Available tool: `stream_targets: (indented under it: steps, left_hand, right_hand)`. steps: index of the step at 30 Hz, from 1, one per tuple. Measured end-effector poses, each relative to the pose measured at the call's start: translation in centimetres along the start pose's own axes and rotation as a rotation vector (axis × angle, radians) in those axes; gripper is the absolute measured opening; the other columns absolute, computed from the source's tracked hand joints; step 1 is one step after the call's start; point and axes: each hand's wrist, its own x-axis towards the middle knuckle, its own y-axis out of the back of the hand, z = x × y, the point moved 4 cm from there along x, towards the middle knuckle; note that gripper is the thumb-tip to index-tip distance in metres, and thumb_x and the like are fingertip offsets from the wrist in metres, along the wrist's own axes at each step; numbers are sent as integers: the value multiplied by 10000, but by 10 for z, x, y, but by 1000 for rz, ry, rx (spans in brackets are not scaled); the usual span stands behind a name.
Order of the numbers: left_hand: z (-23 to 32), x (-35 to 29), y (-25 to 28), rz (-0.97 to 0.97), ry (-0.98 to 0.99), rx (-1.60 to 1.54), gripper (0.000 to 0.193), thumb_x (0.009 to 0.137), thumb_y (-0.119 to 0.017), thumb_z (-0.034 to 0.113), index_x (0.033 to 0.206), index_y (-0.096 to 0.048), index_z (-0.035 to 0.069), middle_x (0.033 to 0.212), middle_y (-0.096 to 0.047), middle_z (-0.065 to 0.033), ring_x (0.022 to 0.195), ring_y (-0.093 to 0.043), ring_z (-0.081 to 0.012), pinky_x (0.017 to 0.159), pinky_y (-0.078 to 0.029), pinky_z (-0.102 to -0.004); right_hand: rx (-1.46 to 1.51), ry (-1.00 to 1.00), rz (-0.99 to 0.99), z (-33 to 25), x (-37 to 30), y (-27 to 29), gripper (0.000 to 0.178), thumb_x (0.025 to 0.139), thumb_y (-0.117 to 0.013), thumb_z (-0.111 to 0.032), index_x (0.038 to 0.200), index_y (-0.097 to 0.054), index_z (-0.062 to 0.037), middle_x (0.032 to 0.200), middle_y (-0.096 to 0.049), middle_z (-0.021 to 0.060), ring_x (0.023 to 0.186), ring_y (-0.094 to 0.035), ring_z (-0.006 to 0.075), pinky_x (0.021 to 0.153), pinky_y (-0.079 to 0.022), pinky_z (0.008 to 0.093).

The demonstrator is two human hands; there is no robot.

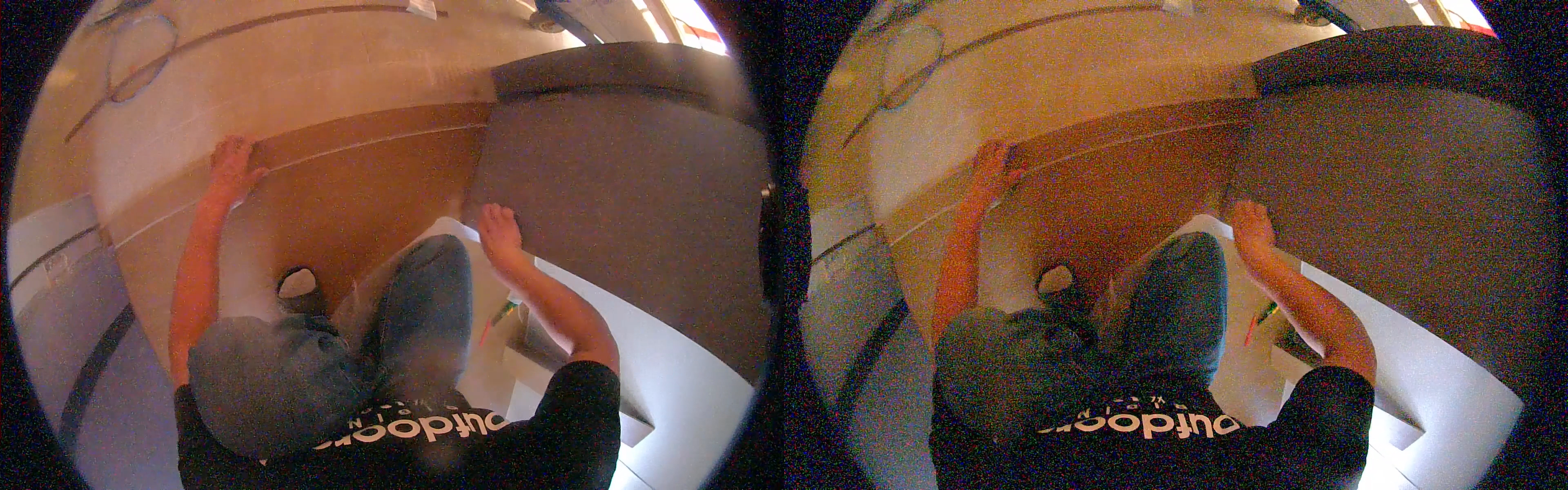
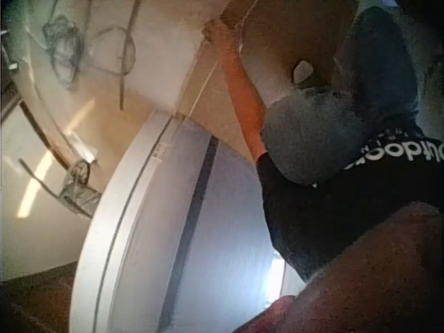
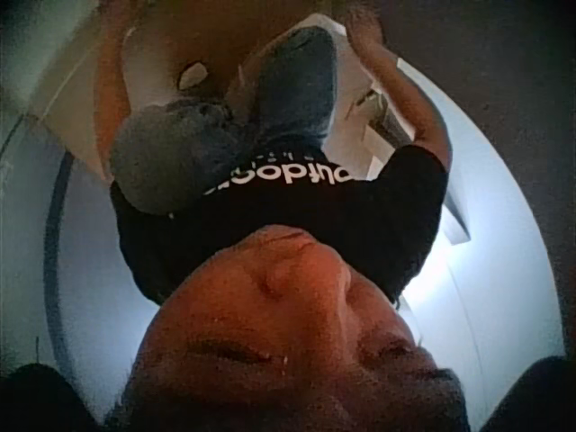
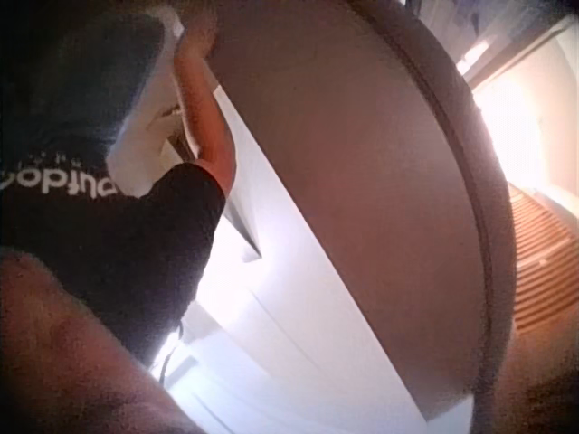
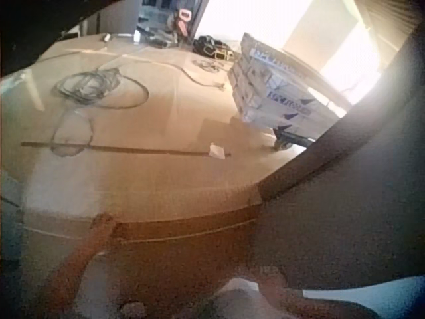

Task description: The person cuts a piece of trim using a table saw, then applies adhesive and fits the piece along the base of a wall.

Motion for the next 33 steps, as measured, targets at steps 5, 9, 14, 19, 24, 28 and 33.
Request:
stream_targets:
  steps: [5,9,14,19,24,28,33]
  left_hand:
    - [39,50,-4,-69,-50,4,713,843,-813,288,1464,-493,147,1499,-458,-172,1423,-392,-436,1189,-320,-565]
    - [30,22,-1,-97,-121,38,721,835,-820,289,1459,-496,127,1474,-484,-188,1397,-420,-445,1188,-332,-548]
    - [34,42,8,-59,-168,19,723,823,-831,290,1447,-511,112,1452,-496,-200,1378,-436,-447,1179,-347,-538]
    - [41,19,34,-85,-75,6,739,809,-846,310,1441,-524,103,1447,-495,-213,1371,-439,-450,1171,-353,-540]
    - [49,37,27,133,-175,81,747,772,-877,296,1416,-554,102,1398,-518,-209,1323,-472,-436,1135,-394,-527]
    - [59,34,52,70,-158,-11,772,729,-904,227,1403,-556,87,1366,-540,-190,1296,-494,-416,1105,-422,-504]
    - [38,8,93,-84,38,42,754,674,-928,173,1337,-576,105,1330,-556,-172,1281,-507,-401,1079,-441,-486]
  right_hand:
    - [-40,38,243,69,-45,-88,376,831,-648,-205,1191,-697,-111,1234,-598,80,1166,-524,255,955,-413,405]
    - [21,138,353,86,-43,-88,329,834,-636,-186,1148,-699,-110,1220,-596,65,1162,-526,243,953,-424,400]
    - [-116,144,190,97,-81,-85,347,842,-645,-160,1181,-672,-97,1228,-606,61,1174,-540,261,967,-437,416]
    - [300,-43,-112,77,-9,-1,421,853,-657,-153,1267,-634,-79,1235,-625,140,1129,-608,352,928,-508,498]
    - [749,-125,620,94,139,131,388,964,-646,-258,1306,-621,-77,1261,-636,178,1153,-596,416,963,-524,498]
    - [633,-15,889,90,194,173,310,959,-686,-282,1210,-649,-105,1181,-665,147,1113,-617,381,932,-531,481]
    - [703,80,951,65,225,200,214,943,-708,-301,1036,-659,-114,1094,-674,111,1032,-623,341,916,-521,467]
